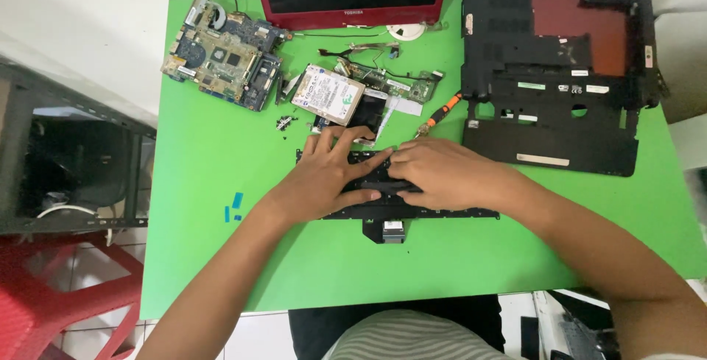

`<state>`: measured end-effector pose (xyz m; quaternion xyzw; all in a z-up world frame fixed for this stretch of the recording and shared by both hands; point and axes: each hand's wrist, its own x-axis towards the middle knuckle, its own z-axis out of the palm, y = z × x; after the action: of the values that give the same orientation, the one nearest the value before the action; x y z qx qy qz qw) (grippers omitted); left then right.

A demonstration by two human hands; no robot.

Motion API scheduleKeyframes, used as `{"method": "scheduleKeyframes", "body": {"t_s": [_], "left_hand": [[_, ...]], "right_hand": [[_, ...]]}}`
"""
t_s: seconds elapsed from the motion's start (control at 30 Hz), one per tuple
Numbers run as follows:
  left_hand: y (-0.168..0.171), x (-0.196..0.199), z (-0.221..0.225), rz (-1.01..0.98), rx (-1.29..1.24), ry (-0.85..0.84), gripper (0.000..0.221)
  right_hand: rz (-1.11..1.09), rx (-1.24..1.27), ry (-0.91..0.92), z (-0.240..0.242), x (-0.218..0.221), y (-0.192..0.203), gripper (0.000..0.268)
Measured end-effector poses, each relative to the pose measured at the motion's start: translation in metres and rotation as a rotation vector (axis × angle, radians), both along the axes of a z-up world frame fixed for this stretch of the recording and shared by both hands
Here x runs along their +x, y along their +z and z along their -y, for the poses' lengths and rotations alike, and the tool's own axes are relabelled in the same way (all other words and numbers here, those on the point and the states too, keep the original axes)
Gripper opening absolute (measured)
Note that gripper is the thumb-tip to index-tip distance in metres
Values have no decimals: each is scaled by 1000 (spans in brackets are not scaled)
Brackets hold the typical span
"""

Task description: Disassembling various components of a laptop, including the keyboard, hard drive, and internal frame.

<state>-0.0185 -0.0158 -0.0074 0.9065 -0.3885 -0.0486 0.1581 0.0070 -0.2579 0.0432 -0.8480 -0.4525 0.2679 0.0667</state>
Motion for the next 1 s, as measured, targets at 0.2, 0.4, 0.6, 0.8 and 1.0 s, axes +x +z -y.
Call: {"method": "scheduleKeyframes", "body": {"t_s": [0.2, 0.4, 0.6, 0.8, 1.0], "left_hand": [[5, 0, 1, -16, 24, -7, 66], [9, 1, 2, -52, 11, 1, 64], [9, 1, 2, -79, -20, -6, 65], [6, 1, 3, -24, -26, -18, 64], [6, 2, 2, -76, 6, -2, 65]], "right_hand": [[0, -107, 0, 14, 0, 9, 31], [-19, 29, 34, 5, -3, 0, 30], [-91, -55, -55, 9, -1, 14, 30], [-27, 1, -8, 12, -4, 8, 28], [-26, 16, 0, 6, -2, 4, 29]]}}
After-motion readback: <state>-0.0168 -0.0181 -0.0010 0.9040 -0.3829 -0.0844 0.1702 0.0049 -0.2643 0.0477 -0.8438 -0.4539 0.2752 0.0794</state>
